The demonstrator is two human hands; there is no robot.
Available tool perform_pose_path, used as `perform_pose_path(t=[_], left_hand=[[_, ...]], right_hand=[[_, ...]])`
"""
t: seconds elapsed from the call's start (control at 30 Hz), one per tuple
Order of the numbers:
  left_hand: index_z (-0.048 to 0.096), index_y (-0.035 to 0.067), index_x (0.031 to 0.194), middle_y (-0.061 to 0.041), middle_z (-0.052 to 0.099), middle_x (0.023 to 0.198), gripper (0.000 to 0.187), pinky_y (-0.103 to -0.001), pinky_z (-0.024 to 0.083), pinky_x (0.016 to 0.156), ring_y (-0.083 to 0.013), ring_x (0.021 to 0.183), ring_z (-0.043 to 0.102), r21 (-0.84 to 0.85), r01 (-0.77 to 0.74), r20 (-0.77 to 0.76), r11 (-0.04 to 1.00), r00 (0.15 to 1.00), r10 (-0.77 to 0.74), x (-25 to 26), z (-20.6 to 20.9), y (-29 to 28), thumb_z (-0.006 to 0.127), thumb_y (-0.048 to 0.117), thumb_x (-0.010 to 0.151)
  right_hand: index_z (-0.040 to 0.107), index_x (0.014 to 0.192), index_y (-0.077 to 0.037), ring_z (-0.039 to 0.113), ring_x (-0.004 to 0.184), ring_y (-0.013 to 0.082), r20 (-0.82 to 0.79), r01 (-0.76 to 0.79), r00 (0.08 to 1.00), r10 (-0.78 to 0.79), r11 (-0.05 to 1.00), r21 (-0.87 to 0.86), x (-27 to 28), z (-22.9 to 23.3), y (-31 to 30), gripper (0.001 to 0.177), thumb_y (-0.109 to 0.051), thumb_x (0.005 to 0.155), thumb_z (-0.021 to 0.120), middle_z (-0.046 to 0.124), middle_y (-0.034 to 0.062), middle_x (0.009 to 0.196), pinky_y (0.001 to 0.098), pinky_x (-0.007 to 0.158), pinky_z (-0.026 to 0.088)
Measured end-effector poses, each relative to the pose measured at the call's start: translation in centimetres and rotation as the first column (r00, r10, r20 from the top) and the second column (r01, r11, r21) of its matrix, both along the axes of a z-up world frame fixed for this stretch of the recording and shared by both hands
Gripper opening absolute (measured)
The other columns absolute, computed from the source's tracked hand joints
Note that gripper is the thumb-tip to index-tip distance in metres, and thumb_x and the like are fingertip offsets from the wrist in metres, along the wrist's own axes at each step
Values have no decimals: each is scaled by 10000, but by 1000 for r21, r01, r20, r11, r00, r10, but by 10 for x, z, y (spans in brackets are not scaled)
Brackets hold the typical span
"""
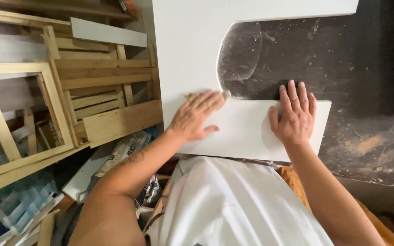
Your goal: Sanding the edges of a white board with a cutout using sandpaper to smooth the surfaces.
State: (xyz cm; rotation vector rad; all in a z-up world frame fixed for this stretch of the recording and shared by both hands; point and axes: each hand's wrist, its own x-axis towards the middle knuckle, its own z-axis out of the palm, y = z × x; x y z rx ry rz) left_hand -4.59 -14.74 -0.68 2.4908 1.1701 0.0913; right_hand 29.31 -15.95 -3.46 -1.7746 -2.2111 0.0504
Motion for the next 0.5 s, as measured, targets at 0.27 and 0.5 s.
perform_pose_path(t=[0.27,0.5], left_hand=[[406,159,1649,-67,368,1729,1110,-527,282,1286,-314,1598,326,-45,-5,38,999,999,7,24,8,-37,767,702,751],[474,26,1592,-214,457,1642,1131,-592,334,1238,-449,1527,397,46,-182,29,982,983,181,39,25,-28,866,631,721]], right_hand=[[679,1516,-102,516,1491,356,4,-7,1000,7,1000,-21,-1,3,0,625,-341,939,650,627,149,1578,523,1216,316],[651,1537,-107,491,1505,362,-27,-13,1000,11,999,-53,0,3,1,644,-339,936,656,589,148,1611,531,1221,303]])
